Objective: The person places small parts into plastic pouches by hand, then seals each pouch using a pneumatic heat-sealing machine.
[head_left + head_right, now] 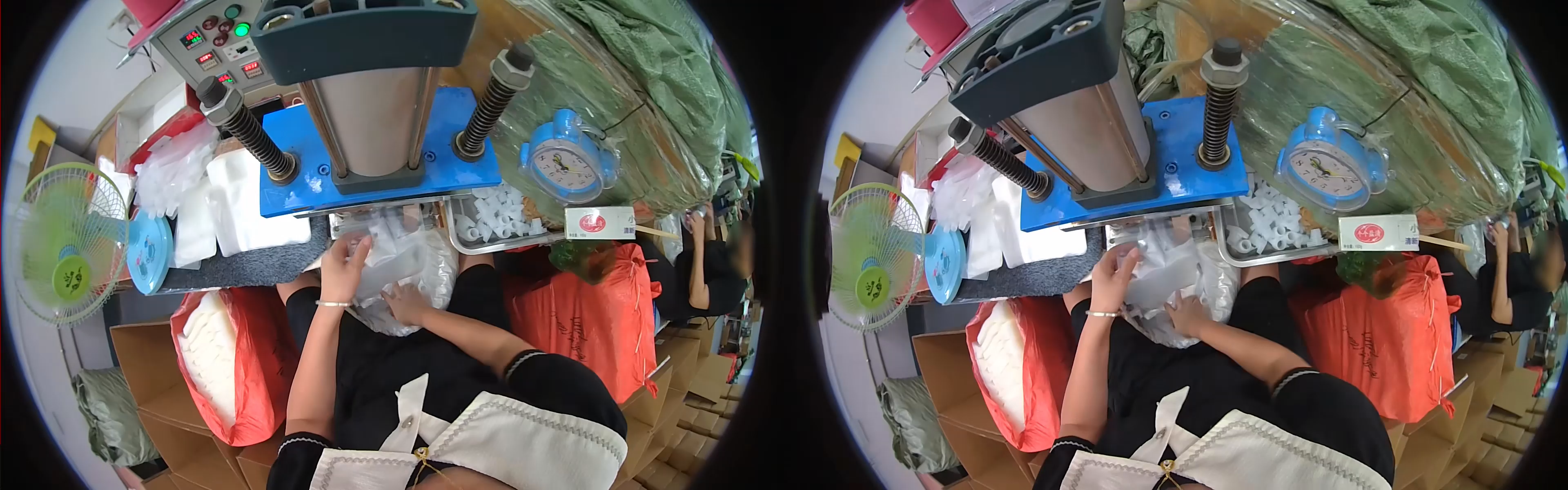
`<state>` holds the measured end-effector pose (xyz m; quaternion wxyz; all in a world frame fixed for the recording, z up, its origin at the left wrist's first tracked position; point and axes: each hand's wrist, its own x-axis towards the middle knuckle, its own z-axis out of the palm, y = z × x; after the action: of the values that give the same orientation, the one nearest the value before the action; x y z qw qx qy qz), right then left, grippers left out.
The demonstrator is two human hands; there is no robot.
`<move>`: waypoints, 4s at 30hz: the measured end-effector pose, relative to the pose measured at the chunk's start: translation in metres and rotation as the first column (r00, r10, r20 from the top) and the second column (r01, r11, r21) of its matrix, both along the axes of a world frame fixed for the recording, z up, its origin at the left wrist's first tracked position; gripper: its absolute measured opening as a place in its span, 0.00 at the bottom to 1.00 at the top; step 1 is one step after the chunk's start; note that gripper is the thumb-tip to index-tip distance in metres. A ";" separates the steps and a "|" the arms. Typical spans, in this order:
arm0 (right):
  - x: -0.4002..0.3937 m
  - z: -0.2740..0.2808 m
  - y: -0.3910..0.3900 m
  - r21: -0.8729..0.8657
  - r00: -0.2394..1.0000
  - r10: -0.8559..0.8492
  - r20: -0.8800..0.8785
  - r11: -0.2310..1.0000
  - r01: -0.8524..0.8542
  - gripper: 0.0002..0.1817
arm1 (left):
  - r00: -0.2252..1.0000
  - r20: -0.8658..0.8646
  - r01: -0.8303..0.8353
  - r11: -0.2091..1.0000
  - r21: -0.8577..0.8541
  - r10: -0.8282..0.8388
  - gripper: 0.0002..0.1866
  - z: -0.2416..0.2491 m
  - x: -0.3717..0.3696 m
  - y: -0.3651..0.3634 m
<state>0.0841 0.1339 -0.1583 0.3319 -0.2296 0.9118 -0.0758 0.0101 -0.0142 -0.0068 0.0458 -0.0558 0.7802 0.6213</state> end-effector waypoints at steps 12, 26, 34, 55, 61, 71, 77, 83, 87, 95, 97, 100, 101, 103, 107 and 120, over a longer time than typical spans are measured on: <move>-0.038 -0.173 0.008 -0.092 0.994 -0.054 0.098 0.994 0.063 0.23 | 0.958 -0.259 -0.247 0.819 -0.517 0.125 0.12 -0.010 0.094 -0.048; -0.003 0.169 0.101 -0.558 0.786 -0.461 -0.411 0.809 0.183 0.03 | 0.792 0.306 0.384 0.040 -0.923 -0.528 0.14 -0.098 0.040 -0.032; -0.095 0.206 0.101 -0.465 0.370 -0.558 -0.743 0.827 0.315 0.10 | 0.824 -0.528 -0.379 0.492 -0.784 -0.207 0.21 0.049 0.018 -0.037; -0.104 0.194 0.117 -0.627 0.541 -0.676 -0.500 0.713 0.313 0.13 | 0.922 -0.359 -0.338 0.748 -0.571 0.143 0.05 0.065 0.043 -0.054; -0.074 0.215 0.082 -0.817 0.672 -0.520 0.527 -0.092 0.570 0.13 | 0.998 -0.021 -0.055 0.998 0.000 0.055 0.09 0.052 0.061 -0.006; -0.093 0.258 0.061 -0.740 0.900 -0.431 -0.060 0.624 0.249 0.09 | 0.978 0.210 -0.046 0.983 0.180 0.007 0.10 0.020 0.054 0.009; -0.093 0.239 0.048 -0.480 0.901 -0.324 -0.289 0.863 0.156 0.13 | 0.991 0.127 0.050 0.997 -0.060 -0.042 0.10 0.025 0.056 0.018; -0.093 0.227 0.046 -0.627 0.899 -0.428 -0.096 0.727 0.279 0.13 | 0.986 0.163 0.018 0.994 0.112 -0.036 0.10 0.018 0.056 0.018; -0.096 0.238 0.053 -0.623 0.880 -0.471 -0.055 0.705 0.339 0.12 | 0.987 0.156 0.040 0.999 0.035 -0.045 0.09 0.008 0.054 0.010; -0.095 0.216 0.046 -0.621 0.886 -0.464 0.022 0.688 0.376 0.17 | 0.987 0.158 0.019 0.992 0.122 -0.039 0.11 0.011 0.053 0.019; -0.090 0.217 0.046 -0.640 0.865 -0.503 -0.009 0.667 0.381 0.17 | 0.982 0.164 0.066 0.979 0.190 -0.099 0.11 0.007 0.051 0.017; -0.089 0.227 0.054 -0.666 0.767 -0.638 -0.070 0.602 0.440 0.15 | 0.974 0.220 -0.012 0.959 0.281 -0.052 0.10 0.011 0.039 0.015; -0.089 0.229 0.058 -0.670 0.687 -0.722 -0.087 0.553 0.496 0.14 | 0.974 0.219 -0.012 0.960 0.281 -0.052 0.10 0.010 0.033 0.015; -0.094 0.219 0.069 -0.779 0.605 -0.792 -0.083 0.431 0.456 0.13 | 0.987 0.161 -0.070 0.948 0.311 0.019 0.10 0.012 0.015 0.015; -0.123 0.191 0.109 -0.650 0.418 -0.733 -0.536 0.675 0.349 0.08 | 0.982 0.181 -0.097 0.967 0.235 0.054 0.13 0.017 -0.015 0.023; -0.139 0.162 0.124 -0.862 0.495 -0.859 -0.129 0.344 0.371 0.10 | 0.934 -0.317 -0.216 0.453 -0.865 -0.162 0.28 0.012 0.034 -0.046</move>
<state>-0.0550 0.2578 0.0039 -0.1439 0.0346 0.8569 -0.4937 0.0436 -0.0598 0.0048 -0.1418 0.0291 0.9821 0.1204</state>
